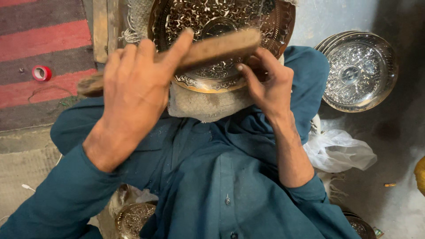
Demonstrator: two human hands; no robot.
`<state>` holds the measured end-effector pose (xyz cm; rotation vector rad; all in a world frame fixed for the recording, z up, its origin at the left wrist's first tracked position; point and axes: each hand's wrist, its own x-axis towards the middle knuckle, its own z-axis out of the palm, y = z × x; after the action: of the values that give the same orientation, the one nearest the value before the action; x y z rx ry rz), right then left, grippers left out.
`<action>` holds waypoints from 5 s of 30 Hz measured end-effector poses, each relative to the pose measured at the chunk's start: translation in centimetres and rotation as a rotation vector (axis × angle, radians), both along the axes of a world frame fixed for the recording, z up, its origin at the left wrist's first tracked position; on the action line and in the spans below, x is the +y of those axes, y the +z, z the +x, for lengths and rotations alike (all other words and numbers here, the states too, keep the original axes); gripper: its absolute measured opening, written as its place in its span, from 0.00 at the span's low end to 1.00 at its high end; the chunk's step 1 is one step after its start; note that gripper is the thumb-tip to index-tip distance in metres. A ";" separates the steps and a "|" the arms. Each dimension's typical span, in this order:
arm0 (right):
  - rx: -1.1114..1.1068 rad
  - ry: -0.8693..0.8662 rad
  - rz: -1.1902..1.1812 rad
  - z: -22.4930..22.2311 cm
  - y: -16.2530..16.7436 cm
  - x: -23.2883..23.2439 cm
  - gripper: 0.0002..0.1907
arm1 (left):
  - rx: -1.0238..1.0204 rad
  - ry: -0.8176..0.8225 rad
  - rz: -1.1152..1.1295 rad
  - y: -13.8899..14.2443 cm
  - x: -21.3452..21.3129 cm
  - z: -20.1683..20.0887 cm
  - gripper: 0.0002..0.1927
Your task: The person sits cross-legged on the floor hammering an ornate brass tray that rests on a cloth-covered sandbag, using a wooden mallet to work the embossed surface. They occasionally reposition the tray, hold a small tool against its edge, and lift the tray by a string to check it before resuming hammering.
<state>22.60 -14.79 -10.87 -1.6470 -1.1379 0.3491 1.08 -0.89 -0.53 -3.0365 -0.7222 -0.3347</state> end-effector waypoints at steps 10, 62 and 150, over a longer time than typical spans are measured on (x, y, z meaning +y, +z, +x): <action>-0.002 0.002 -0.015 0.1 0.0 0.0 0.20 | 0.012 0.028 0.068 0.1 -0.1 0.1 0.40; 0.043 -0.040 -0.001 0.4 -0.8 -0.5 0.18 | -0.112 0.017 -0.277 0.6 0.2 0.4 0.43; -0.090 0.043 -0.001 1.8 -0.3 -0.6 0.19 | -0.046 0.028 -0.060 -0.6 -1.0 -0.1 0.45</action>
<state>24.35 -15.40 -11.17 -1.6551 -1.2419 0.3054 0.98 -1.87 -1.09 -3.0814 -0.7906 -0.3907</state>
